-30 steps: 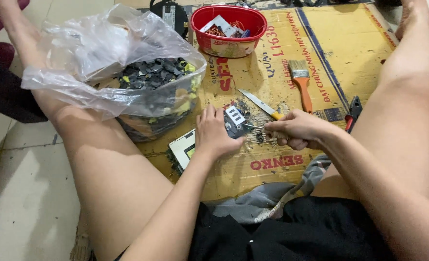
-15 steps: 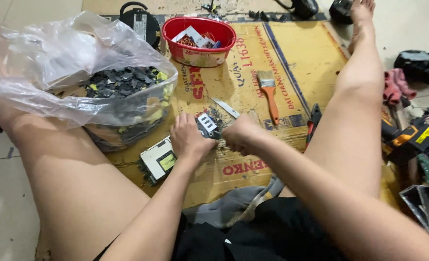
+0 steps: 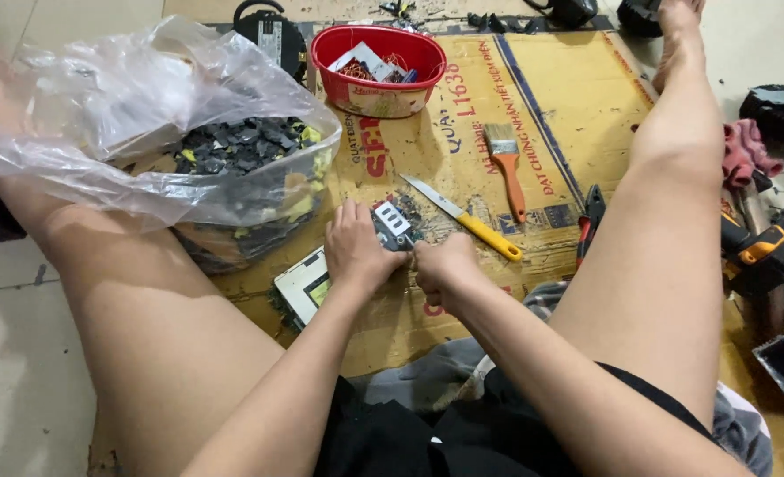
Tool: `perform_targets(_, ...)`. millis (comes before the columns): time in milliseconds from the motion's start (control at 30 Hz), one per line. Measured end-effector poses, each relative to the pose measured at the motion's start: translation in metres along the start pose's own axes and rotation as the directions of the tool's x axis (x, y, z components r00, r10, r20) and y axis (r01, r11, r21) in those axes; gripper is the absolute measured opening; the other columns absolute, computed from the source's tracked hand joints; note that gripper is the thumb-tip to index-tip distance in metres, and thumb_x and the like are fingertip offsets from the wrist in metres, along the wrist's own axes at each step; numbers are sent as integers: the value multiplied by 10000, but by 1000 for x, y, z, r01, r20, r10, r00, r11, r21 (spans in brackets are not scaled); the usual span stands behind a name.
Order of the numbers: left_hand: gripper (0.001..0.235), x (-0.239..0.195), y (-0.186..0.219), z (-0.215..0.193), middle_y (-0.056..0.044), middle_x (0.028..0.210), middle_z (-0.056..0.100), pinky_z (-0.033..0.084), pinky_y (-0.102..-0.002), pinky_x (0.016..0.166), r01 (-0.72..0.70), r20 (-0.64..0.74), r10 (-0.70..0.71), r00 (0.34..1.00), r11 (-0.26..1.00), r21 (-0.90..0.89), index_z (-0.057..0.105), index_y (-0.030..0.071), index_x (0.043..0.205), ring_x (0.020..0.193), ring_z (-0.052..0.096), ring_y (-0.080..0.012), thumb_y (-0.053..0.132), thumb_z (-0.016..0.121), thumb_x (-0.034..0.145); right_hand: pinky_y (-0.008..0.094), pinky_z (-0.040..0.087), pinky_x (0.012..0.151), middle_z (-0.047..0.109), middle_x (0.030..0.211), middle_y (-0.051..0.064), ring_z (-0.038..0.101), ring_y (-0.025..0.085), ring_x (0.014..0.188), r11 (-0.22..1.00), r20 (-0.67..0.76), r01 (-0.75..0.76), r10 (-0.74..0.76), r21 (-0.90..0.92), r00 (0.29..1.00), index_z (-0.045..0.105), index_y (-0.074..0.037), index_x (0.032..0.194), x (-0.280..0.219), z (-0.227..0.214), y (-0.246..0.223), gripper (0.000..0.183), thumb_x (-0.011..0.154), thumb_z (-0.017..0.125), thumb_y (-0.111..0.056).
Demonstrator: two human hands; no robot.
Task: The person sits on the floor and uses a screwdriver to remove screws from a small electronic device. They then use a knife to scrape or clean the device's surface and handle a plastic bag containing debris.
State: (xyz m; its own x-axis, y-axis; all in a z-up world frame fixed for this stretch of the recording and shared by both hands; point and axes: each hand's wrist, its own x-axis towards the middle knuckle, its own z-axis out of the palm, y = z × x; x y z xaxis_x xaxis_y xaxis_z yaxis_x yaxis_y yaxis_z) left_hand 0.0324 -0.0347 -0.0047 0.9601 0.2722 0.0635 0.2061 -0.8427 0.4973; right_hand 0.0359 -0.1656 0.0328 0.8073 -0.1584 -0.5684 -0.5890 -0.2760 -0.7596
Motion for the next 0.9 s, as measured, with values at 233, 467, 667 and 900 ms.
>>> perform_targets(233,811,3,-6,10,-89,1147,563,476,-411,950,-40,-47,40,998,999,-2,573,53,1169,1160,564,-269,437,919,545,254,227,299,346,469,24,290,87,321,985,56,-36,27,166,998,584,13,711,-26,2,2,342,965,488,-195)
perform_targets(467,808,6,-11,19,-80,1126,560,478,-397,939,-49,-71,51,996,998,28,581,55,1154,1148,565,-264,445,915,530,270,285,306,427,487,57,347,114,321,969,-31,-35,44,244,999,618,42,754,-32,13,8,356,990,484,-189)
perform_targets(667,787,8,-13,20,-68,1109,563,473,-380,938,-21,-48,20,999,1000,-11,593,83,1147,1148,566,-253,425,925,521,301,334,273,440,459,79,393,143,290,958,-128,-8,46,286,991,610,29,725,-22,28,25,378,994,525,-223)
perform_targets(900,799,7,-24,20,-100,1098,553,470,-424,947,-80,-65,75,995,993,-91,612,52,1101,1152,561,-310,397,891,437,423,561,404,641,539,186,681,275,464,993,-261,83,-59,82,964,717,-16,785,4,69,60,459,968,481,-364)
